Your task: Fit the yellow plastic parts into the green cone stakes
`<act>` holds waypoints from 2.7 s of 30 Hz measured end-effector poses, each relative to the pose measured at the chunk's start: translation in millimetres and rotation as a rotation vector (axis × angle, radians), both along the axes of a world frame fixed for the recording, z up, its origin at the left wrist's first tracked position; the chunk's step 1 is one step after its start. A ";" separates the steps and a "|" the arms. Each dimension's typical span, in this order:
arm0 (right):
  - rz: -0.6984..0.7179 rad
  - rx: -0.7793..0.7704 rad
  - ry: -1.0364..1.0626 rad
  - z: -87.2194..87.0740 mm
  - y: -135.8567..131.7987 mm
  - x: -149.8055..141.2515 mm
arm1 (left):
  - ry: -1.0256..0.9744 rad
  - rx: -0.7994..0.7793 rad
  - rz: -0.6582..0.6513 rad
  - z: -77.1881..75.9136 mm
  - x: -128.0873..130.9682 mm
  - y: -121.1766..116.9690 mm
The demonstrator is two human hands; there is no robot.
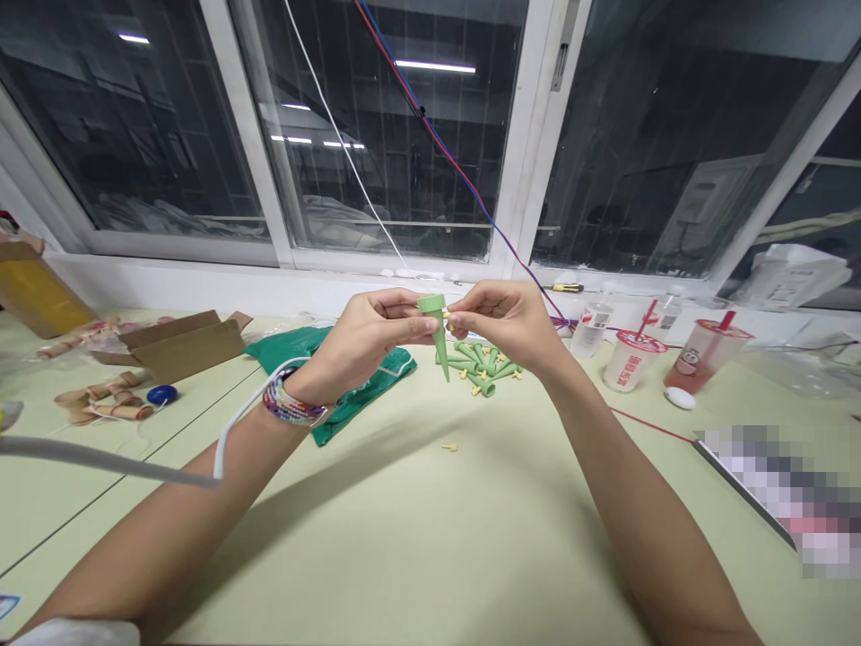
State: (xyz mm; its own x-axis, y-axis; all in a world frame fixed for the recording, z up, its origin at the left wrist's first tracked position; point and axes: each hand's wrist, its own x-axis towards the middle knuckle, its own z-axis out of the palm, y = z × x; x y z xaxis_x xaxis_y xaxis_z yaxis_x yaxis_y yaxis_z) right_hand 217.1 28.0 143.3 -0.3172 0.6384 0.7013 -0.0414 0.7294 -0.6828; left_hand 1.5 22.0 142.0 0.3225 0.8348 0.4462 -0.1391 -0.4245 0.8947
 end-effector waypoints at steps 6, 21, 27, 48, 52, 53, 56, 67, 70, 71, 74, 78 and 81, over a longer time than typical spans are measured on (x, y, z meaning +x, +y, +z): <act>0.031 -0.047 -0.091 8.7 -8.6 5.3 | -0.023 -0.064 -0.091 1.6 5.1 -1.5; -0.010 -0.686 -1.212 -78.2 22.7 -24.6 | -0.209 -0.245 -0.050 -2.9 8.4 6.1; -0.026 -0.570 -1.255 -96.2 15.4 -45.4 | -0.259 -0.260 -0.066 -5.1 11.4 5.3; -0.321 0.226 -0.354 6.2 -10.0 19.1 | -0.200 -0.139 -0.003 -17.5 16.7 7.3; -0.300 0.275 -0.364 4.5 -11.2 12.5 | -0.167 -0.141 -0.020 -17.6 18.4 3.8; -0.289 0.277 -0.362 3.6 -11.1 11.1 | -0.159 -0.141 -0.023 -17.8 18.8 3.2; -0.251 0.235 -0.355 1.1 -11.0 7.8 | -0.137 -0.117 -0.015 -18.5 19.9 1.9; -0.135 0.087 -0.283 -0.6 -7.8 9.8 | -0.122 -0.083 0.002 -17.5 19.0 -0.3; -0.144 0.109 -0.285 -0.4 -8.5 9.3 | -0.130 -0.097 -0.007 -19.8 18.1 1.8; -0.152 0.111 -0.290 -0.2 -8.7 9.1 | -0.131 -0.100 -0.006 -20.3 17.9 2.4; -0.190 0.102 -0.340 0.5 -8.4 10.2 | -0.119 -0.093 0.000 -20.8 17.0 2.9; -0.218 -0.016 -0.431 1.6 -6.5 15.3 | -0.100 -0.061 0.006 -19.5 15.8 2.1; -0.237 -0.013 -0.411 2.9 -6.6 18.2 | -0.108 -0.067 0.017 -18.4 15.3 1.6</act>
